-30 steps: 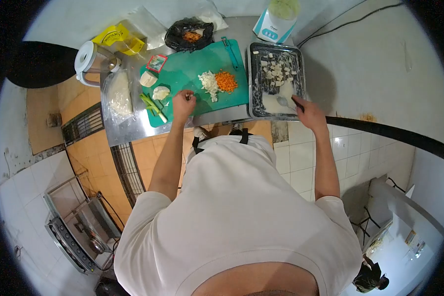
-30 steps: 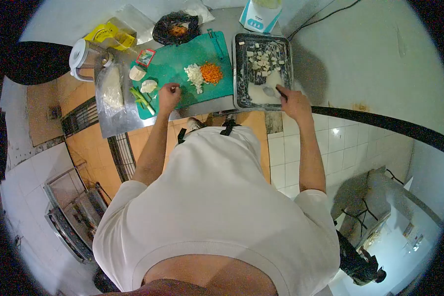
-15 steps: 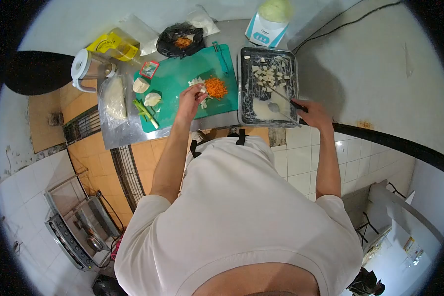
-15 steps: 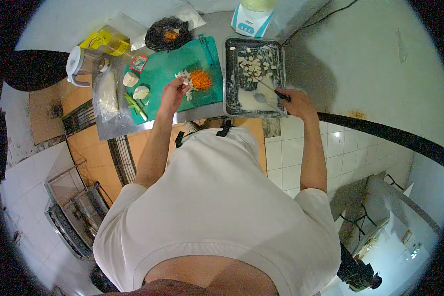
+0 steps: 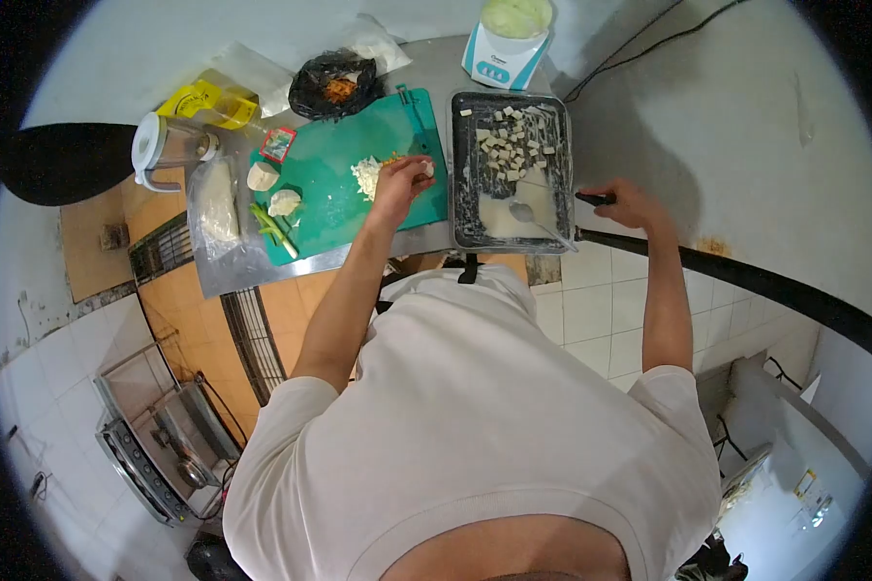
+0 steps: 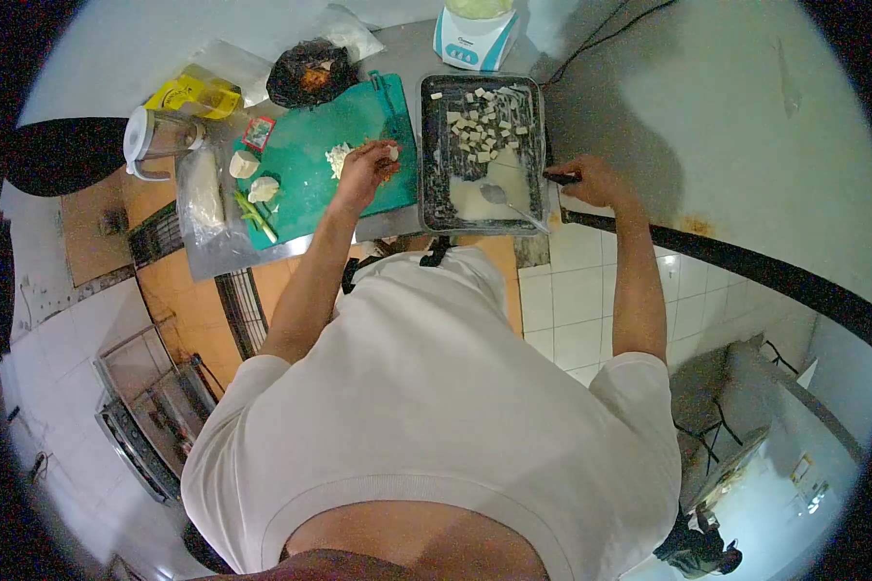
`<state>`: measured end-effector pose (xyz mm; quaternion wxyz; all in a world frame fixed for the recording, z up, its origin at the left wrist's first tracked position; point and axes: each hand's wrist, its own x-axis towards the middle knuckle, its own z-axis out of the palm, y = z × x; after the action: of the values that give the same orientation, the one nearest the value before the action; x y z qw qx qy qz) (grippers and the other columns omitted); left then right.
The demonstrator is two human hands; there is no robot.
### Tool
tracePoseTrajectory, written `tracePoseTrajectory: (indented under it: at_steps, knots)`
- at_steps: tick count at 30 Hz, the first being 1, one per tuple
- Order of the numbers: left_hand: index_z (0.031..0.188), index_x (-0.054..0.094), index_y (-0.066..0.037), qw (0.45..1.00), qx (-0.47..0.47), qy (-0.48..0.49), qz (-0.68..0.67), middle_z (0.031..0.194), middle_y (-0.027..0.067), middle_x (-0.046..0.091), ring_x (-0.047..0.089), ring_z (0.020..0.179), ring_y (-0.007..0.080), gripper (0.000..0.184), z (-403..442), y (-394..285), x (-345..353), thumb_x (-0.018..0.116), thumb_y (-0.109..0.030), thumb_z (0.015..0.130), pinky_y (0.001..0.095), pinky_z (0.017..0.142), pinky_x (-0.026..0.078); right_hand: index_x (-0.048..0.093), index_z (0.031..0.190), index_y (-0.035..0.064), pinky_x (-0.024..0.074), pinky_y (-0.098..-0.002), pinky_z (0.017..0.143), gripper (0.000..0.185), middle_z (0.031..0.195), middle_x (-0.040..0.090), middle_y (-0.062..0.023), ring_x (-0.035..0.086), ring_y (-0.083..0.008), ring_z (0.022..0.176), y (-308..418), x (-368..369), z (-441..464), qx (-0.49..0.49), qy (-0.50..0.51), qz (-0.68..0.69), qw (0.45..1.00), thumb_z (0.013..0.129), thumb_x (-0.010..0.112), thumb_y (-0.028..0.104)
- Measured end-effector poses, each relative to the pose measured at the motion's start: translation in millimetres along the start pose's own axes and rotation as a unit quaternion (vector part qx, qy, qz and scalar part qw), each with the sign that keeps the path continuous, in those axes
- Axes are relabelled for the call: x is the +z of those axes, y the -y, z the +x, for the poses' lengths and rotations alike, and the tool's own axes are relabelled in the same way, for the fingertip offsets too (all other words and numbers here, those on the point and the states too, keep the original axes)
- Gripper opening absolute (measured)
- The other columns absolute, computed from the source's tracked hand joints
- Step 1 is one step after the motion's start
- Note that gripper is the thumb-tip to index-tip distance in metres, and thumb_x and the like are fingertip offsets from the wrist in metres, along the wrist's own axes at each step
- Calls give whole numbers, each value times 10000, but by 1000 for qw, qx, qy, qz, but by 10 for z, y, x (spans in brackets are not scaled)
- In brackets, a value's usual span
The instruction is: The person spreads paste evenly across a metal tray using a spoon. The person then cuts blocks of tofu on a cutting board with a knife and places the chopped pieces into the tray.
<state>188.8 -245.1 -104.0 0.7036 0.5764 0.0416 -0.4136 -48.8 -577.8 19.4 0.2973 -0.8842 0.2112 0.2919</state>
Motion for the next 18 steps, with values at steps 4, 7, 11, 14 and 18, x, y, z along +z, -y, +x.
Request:
tracePoseTrajectory:
  at_steps: [4,7,11,14,18]
  knots:
    - [1176,659,34,1000,8,-10,-6,1097,127,696,678,923,216,245,-50,7,-35,569,-94,987,334,831,588,696,1312,265,538,-447,978,463,1205,719,-160,689,-325,1067,67,-108,103,20,-22,-51,998,862,756,170]
    - [1173,657,48,999,3,-29,-34,1063,115,707,684,863,196,258,-32,37,-106,608,-86,958,309,812,587,704,1298,299,542,-439,966,429,1198,726,-136,695,-311,1055,-2,-119,200,-10,-112,-23,993,882,741,201]
    - [1186,653,55,999,2,-37,-33,1053,117,708,679,813,194,264,-62,39,-151,582,-59,959,310,789,596,710,1289,295,537,-439,960,417,1168,733,-133,695,-325,1032,48,-196,158,-42,-51,-47,997,880,734,222]
    - [1193,648,65,998,10,-40,-40,1026,113,697,670,804,187,270,-90,37,-155,563,-40,960,303,772,604,708,1295,276,544,-441,940,440,1144,738,-134,696,-333,1007,374,-296,0,-1,17,-126,992,861,748,218]
    - [1177,652,79,998,16,-49,-47,953,98,666,643,790,165,263,-148,-8,-145,551,-24,957,292,743,610,700,1304,294,545,-444,937,482,1135,741,-127,694,-322,1012,-79,-48,417,-38,-47,-88,994,833,775,225]
